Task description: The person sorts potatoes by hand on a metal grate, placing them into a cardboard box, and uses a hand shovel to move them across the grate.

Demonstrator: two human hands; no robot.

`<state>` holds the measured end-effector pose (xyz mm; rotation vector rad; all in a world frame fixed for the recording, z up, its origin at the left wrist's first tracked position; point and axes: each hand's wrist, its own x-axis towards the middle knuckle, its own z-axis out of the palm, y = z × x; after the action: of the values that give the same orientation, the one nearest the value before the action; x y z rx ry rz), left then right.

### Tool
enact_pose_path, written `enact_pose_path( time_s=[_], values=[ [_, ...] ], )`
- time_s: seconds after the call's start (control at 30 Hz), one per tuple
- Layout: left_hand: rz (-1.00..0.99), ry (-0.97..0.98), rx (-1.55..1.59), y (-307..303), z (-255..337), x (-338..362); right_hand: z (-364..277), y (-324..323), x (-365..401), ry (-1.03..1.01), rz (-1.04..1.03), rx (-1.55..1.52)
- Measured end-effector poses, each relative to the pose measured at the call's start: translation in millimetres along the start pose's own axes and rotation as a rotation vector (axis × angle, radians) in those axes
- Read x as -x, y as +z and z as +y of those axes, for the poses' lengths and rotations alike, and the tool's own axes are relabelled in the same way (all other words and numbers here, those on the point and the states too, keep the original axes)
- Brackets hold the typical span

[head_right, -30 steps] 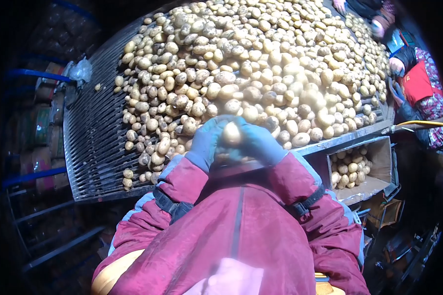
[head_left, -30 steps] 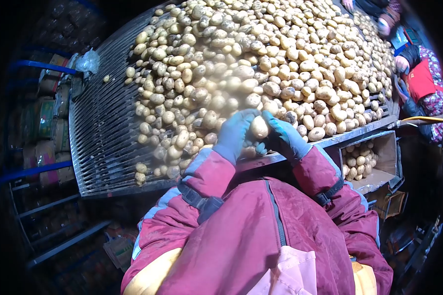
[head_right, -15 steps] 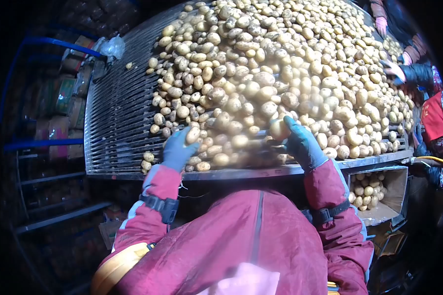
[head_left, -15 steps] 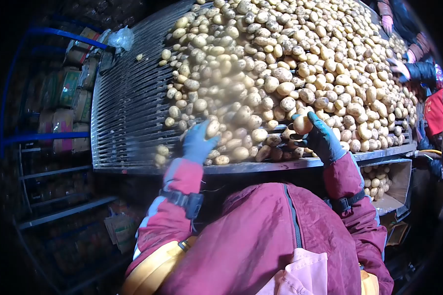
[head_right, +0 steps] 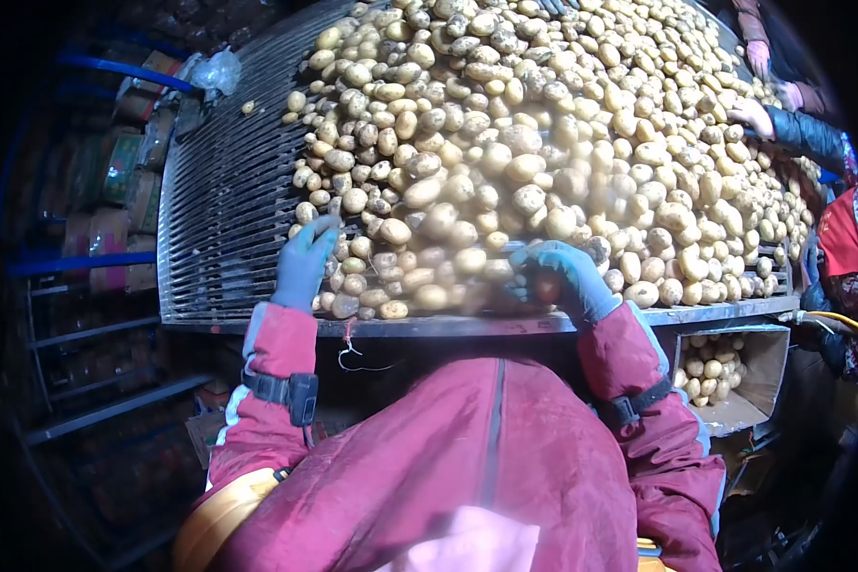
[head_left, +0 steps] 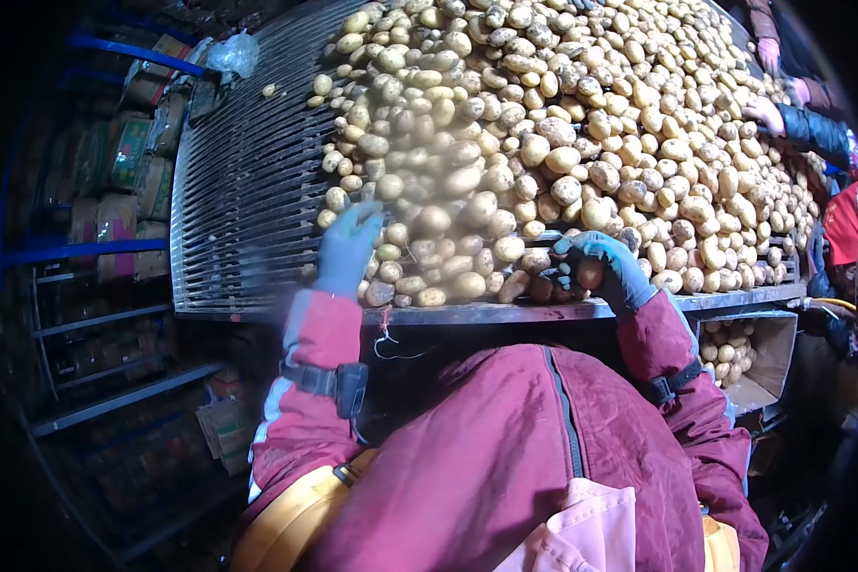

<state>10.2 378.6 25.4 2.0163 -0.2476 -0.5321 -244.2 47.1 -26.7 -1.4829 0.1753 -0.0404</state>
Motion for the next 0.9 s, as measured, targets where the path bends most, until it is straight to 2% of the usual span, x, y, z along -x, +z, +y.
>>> enact_pose_path(
  time_s=[0.07,0.1,0.13,0.2,0.27,0.33,0.37,0.4,0.5,0.57,0.63,0.67,0.73,0.77,0.8,0.87,0.9],
  values=[
    [-0.025,-0.051,-0.108,0.9,-13.9,15.1,21.8,-5.9,7.7,0.224,0.044,-0.601],
    [-0.047,-0.058,-0.174,6.3,-22.8,20.4,28.9,-6.5,9.5,-0.091,0.048,0.151],
    [-0.069,-0.065,-0.241,12.6,-28.2,27.2,33.5,-6.6,11.2,-0.002,0.044,-0.166],
    [-0.197,0.033,-0.148,43.8,-23.4,49.1,40.5,-7.6,14.2,0.175,0.035,-0.800],
    [-0.360,0.177,-0.382,64.4,-14.9,62.3,33.1,-10.3,15.8,0.243,0.028,-0.469],
    [-0.404,0.389,-0.536,85.2,-30.7,68.7,21.8,-11.6,15.4,0.223,-0.013,-0.036],
    [-0.424,0.496,-0.614,92.2,-33.5,71.1,14.0,-8.3,12.8,0.166,-0.051,0.230],
    [-0.426,0.497,-0.653,96.4,-35.7,72.7,9.2,-6.1,10.8,0.107,-0.088,0.497],
    [-0.444,0.475,-0.772,99.6,-26.9,75.9,5.6,1.5,16.4,-0.009,0.016,0.193],
    [-0.470,0.428,-0.842,99.0,-9.2,76.0,-8.2,8.9,12.2,0.268,0.051,-0.075],
    [-0.419,0.440,-0.865,95.8,-12.8,72.9,-38.9,10.3,14.4,0.109,-0.083,0.758],
    [-0.397,0.448,-0.876,94.8,-13.4,71.6,-31.8,7.5,16.9,0.091,-0.071,0.710],
    [-0.448,0.333,-0.910,94.0,1.6,70.2,-14.2,1.4,21.9,0.058,-0.044,0.611],
    [-0.475,0.274,-0.927,94.1,9.9,68.1,-11.7,-1.3,24.8,0.151,-0.029,0.404],
    [-0.407,0.245,-0.834,90.3,7.5,62.5,-9.7,-3.4,27.7,0.241,-0.014,0.193],
    [-0.277,0.178,-0.649,68.8,-6.4,48.0,-4.2,-6.9,34.3,0.337,-0.005,-0.023],
    [-0.179,0.170,-0.666,54.1,-13.0,40.4,3.1,-10.5,37.6,0.343,-0.012,-0.026]
  ],
)
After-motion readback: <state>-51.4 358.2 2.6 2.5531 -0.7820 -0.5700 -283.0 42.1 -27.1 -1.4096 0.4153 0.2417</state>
